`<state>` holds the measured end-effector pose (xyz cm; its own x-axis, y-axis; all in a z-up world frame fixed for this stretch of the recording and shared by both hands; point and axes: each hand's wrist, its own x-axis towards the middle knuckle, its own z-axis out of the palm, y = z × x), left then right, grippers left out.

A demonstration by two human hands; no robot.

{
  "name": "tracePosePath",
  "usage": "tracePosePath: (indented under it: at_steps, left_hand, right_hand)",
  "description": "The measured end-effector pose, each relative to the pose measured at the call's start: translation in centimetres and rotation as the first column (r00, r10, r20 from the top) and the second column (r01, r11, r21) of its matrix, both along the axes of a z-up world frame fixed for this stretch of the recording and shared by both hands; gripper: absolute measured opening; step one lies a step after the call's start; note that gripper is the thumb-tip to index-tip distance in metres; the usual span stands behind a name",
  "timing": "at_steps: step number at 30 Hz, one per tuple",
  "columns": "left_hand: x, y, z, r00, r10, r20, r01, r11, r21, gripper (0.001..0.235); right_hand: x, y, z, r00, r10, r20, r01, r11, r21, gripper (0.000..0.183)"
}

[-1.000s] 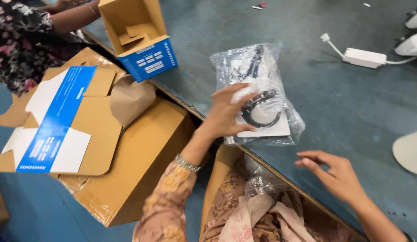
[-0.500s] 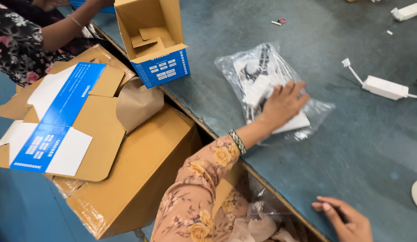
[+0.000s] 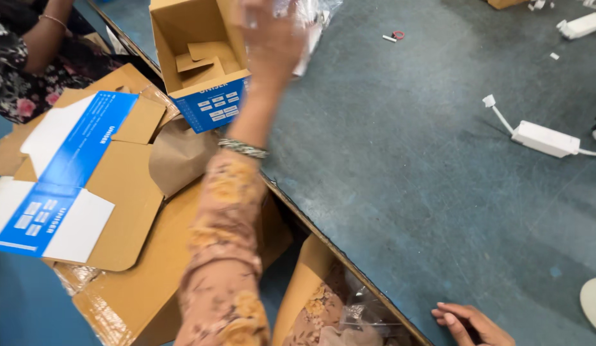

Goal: The person places a double light fixture into a plastic bag, removes it, and سپس wipes the surface and the lights of the fixture with a white cloth.

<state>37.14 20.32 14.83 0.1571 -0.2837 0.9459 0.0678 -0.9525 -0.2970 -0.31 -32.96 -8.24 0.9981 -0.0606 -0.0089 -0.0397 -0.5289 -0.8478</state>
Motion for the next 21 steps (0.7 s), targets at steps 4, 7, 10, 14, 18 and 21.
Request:
tracePosePath:
  at_steps: [4, 7, 10, 14, 18, 21]
  left_hand:
    - [-7.7, 11.4, 3.2, 0.973, -0.12, -0.197, 0.048, 0.941, -0.335, 0.041]
    - [-12.3, 12.1, 4.0, 0.979, -0.132, -0.153, 0.049, 0.891, -0.452, 0.028]
    - [-15.4, 7.7, 2.2, 0.919, -0.384, -0.088, 0.291, 0.812, -0.505, 0.017]
    - [-15.6, -2.5, -1.4, 0.761, -0.567, -0.315, 0.397, 0.791, -0.466, 0.011]
    - [-14.9, -9.7, -3.2, 0.663, -0.535, -0.524, 0.538, 0.827, -0.162, 0.01]
    - [-14.0, -12.2, -4.4, 0.576, -0.576, -0.58, 0.604, 0.778, -0.173, 0.008]
  right_hand:
    - [-0.1, 2.9, 3.2, 0.994, 0.035, 0.103, -0.038, 0.999, 0.026, 0.018]
    - [-0.5, 3.8, 5.9, 0.987, 0.119, 0.103, -0.114, 0.992, -0.058, 0.02]
    - [-0.5, 5.1, 8.5, 0.994, 0.096, 0.043, -0.094, 0.994, -0.052, 0.023]
    - [-1.4, 6.3, 10.6, 0.985, 0.105, 0.134, -0.094, 0.992, -0.089, 0.02]
    - [-2.1, 7.2, 11.5, 0.967, 0.12, 0.226, -0.098, 0.99, -0.106, 0.019]
    - [-2.4, 7.3, 11.8, 0.963, 0.126, 0.237, -0.102, 0.989, -0.108, 0.019]
